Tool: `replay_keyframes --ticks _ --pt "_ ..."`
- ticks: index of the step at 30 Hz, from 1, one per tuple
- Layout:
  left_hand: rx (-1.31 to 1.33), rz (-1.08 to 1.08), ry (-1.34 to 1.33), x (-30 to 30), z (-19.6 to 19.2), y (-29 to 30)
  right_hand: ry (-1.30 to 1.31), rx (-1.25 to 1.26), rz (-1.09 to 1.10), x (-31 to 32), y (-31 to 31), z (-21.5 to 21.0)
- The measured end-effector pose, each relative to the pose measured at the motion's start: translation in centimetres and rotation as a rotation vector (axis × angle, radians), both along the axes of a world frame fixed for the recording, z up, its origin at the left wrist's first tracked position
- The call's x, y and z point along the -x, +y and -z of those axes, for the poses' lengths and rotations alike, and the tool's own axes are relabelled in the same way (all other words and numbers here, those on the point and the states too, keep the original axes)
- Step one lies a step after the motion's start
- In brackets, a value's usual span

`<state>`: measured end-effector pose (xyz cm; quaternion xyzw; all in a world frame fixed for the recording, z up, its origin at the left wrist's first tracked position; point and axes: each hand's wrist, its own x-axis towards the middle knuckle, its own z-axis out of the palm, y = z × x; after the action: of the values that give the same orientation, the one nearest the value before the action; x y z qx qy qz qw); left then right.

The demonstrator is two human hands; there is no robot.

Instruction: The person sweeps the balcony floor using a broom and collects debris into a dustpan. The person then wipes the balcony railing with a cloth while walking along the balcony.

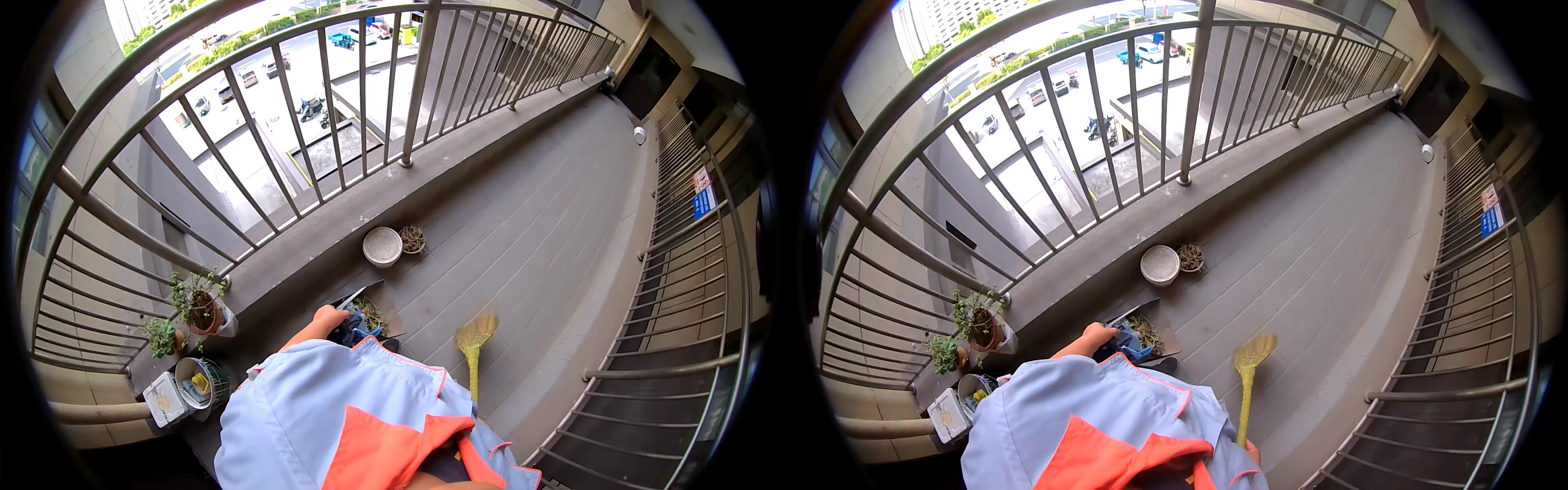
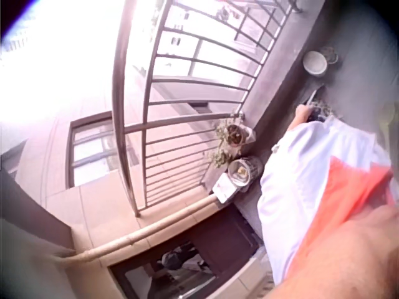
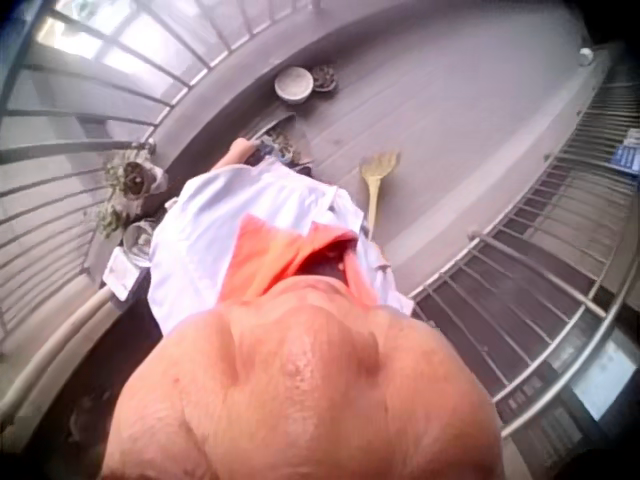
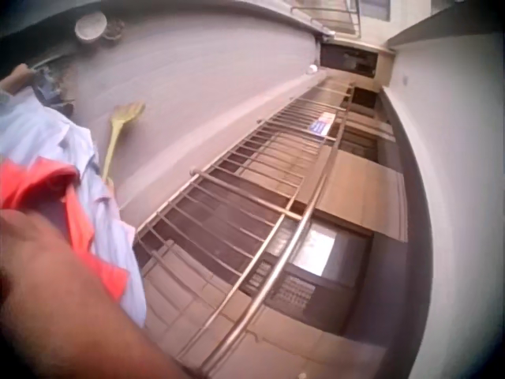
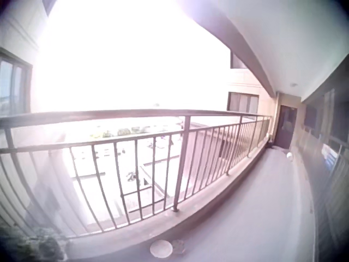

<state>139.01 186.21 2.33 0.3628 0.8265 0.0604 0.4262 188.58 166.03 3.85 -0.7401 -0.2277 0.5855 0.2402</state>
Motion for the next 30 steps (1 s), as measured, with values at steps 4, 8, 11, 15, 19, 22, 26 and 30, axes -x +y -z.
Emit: replay_keyframes --ticks 4,8,11,15,19,22,26,30 --pt "0.019 -0.023 -0.053 -3.4 0.3 4.8 -0.045 0.037 -0.039 -4.1 5.9 -2.6" --pt "-0.002 -0.033 -0.021 -7.8 0.3 7.9 -0.043 0.045 -0.084 -8.8 10.8 -3.3" --pt "-0.004 -0.080 0.012 -11.1 0.3 9.9 0.009 0.038 -0.106 -13.2 15.8 -2.6" --pt "0.017 -0.113 0.067 -14.1 0.5 13.5 0.055 0.000 -0.171 -18.5 25.5 -2.7" --pt "0.013 -0.242 0.015 -18.7 -5.5 18.4 0.222 -0.007 -0.206 -22.2 34.6 -6.3" --pt "-0.032 -0.410 -0.049 -19.9 -3.4 19.0 0.312 0.008 -0.138 -24.0 39.8 -7.8" --pt "-0.045 -0.498 -0.060 -22.1 -0.4 19.6 0.023 0.119 -0.349 -27.2 45.0 -6.6" --pt "-0.056 -0.632 -0.146 -24.5 0.5 20.6 -0.163 0.046 -0.546 -28.3 50.7 -4.8"
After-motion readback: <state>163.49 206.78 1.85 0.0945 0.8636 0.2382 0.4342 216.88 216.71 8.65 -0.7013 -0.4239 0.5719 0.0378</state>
